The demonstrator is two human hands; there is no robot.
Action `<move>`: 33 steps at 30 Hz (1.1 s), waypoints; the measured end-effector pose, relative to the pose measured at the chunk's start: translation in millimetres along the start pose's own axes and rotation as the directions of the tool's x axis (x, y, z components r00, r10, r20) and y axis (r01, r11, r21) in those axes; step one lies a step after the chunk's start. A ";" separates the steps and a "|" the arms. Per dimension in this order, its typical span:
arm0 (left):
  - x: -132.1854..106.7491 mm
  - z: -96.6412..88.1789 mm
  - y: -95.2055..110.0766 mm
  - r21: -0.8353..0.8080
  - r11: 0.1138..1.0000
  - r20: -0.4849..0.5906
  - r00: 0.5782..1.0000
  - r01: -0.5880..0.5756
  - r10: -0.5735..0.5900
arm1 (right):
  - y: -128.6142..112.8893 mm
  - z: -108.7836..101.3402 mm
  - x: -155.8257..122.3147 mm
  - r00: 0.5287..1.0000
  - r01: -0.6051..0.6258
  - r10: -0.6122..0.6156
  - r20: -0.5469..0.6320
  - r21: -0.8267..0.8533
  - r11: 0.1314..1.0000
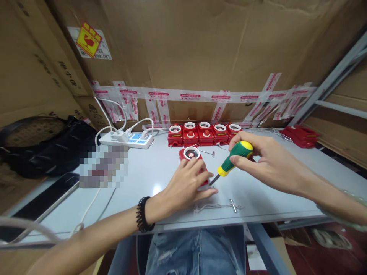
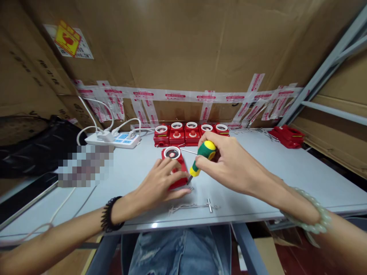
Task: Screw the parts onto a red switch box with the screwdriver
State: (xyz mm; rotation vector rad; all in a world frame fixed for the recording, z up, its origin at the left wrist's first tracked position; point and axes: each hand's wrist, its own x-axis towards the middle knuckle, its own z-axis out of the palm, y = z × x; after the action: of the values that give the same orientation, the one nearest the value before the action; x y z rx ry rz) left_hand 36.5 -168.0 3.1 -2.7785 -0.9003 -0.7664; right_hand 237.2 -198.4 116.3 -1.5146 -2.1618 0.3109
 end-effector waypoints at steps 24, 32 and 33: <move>-1.8 27.0 2.9 0.061 0.991 0.078 0.991 -0.115 0.110 | 12.9 -4.0 18.4 0.987 0.031 -0.017 -0.158 0.092 0.995; 1.8 5.4 -14.9 -0.080 0.985 -0.163 0.973 0.155 -0.166 | 6.5 2.4 23.1 0.989 0.083 -0.070 -0.127 0.100 0.992; 2.6 3.9 -21.2 -0.113 0.972 -0.144 0.965 0.204 -0.219 | 5.5 4.4 24.2 0.988 0.095 -0.083 -0.127 0.091 0.991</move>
State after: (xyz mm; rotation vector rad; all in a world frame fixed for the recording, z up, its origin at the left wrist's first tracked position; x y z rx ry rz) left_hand 27.7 -148.4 0.2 -2.6839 -1.1714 -1.0700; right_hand 233.0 -173.5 116.2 -1.3440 -2.0796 0.2796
